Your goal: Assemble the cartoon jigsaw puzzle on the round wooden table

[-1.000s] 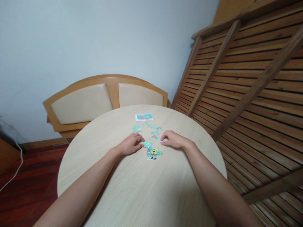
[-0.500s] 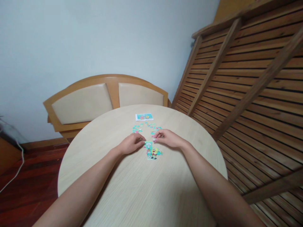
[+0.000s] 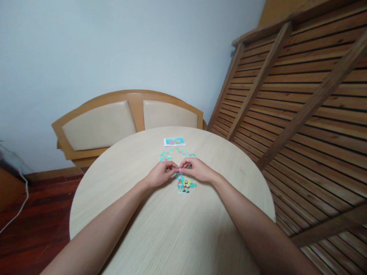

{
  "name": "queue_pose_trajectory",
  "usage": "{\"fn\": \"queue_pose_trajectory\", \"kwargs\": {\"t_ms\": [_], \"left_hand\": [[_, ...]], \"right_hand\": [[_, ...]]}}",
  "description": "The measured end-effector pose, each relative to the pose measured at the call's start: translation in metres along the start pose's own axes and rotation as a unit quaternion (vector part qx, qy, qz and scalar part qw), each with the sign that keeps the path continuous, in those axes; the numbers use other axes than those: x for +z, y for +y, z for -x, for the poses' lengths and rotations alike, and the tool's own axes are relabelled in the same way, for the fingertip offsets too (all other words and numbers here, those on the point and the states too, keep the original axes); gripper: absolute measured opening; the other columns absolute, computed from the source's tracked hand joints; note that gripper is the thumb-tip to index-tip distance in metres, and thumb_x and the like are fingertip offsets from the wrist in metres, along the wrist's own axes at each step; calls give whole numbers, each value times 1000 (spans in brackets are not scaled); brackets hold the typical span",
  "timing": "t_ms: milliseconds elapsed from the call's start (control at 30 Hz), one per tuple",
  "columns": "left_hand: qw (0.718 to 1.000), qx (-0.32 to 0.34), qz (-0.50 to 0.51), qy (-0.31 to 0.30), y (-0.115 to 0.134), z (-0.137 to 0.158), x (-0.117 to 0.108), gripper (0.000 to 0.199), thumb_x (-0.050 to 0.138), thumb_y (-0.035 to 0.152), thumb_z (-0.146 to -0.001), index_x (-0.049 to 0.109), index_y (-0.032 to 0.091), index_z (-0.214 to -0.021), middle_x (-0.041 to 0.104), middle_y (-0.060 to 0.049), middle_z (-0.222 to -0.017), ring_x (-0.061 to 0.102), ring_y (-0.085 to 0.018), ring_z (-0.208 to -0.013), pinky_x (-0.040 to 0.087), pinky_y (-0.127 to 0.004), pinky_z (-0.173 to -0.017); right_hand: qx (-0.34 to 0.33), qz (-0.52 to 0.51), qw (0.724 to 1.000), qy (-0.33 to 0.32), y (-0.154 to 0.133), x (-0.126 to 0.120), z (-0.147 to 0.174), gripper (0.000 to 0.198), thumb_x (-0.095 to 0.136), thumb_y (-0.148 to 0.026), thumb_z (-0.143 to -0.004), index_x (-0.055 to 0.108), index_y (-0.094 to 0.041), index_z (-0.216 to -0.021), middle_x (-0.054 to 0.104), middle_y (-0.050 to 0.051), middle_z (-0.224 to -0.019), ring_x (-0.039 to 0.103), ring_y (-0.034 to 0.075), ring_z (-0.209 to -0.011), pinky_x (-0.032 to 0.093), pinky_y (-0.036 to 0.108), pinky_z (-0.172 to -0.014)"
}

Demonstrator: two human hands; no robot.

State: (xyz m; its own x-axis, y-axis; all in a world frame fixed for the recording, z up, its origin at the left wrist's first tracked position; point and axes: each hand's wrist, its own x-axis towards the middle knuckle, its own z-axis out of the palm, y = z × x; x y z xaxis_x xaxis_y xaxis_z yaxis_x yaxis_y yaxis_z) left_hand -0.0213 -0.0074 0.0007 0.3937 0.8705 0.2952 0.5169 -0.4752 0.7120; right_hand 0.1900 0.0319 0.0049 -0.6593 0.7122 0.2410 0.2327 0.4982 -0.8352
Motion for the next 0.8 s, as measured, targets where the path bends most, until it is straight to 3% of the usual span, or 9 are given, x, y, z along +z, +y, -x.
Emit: {"fn": "queue_pose_trajectory", "kwargs": {"t_ms": [133,267,367,500,800], "left_hand": [[1000,-5,-3,-11,-4,1,-3,20,59,30,-88,72,16,-89,73,-4,-83,62,-17,-76,48,-28,-72],[999,3,8,-54,-6,3,-8,20,59,26,-87,75,16,-95,75,-4,-84,62,-15,-74,47,-25,-70],[997,-6,15,-80,-9,5,-9,23,59,27,-87,76,15,-96,75,-4,-82,62,-14,-70,46,-24,-67],[996,-26,8,-86,-14,4,-6,23,60,29,-87,76,14,-93,75,-5,-79,64,-14,-68,47,-23,-64],[992,-7,-62,-107,-14,5,-7,27,57,32,-91,79,17,-97,76,-4,-80,64,-14,-68,46,-24,-65]], "right_hand": [[25,57,998,-28,-2,-1,4,23,73,-32,-81,69,-15,-97,70,3,-86,64,16,-79,49,27,-74],[-19,132,988,-77,-3,-4,7,37,82,-33,-72,71,-17,-103,71,5,-99,64,20,-94,47,30,-85],[-41,186,976,-102,-1,-6,7,41,82,-35,-73,73,-19,-109,70,6,-105,62,23,-101,45,33,-92],[-44,225,968,-106,2,-8,6,42,78,-40,-79,72,-19,-115,69,8,-109,59,26,-107,43,36,-98],[-53,230,967,-93,10,-9,7,41,77,-45,-81,72,-21,-114,67,8,-111,57,27,-112,41,38,-101]]}}
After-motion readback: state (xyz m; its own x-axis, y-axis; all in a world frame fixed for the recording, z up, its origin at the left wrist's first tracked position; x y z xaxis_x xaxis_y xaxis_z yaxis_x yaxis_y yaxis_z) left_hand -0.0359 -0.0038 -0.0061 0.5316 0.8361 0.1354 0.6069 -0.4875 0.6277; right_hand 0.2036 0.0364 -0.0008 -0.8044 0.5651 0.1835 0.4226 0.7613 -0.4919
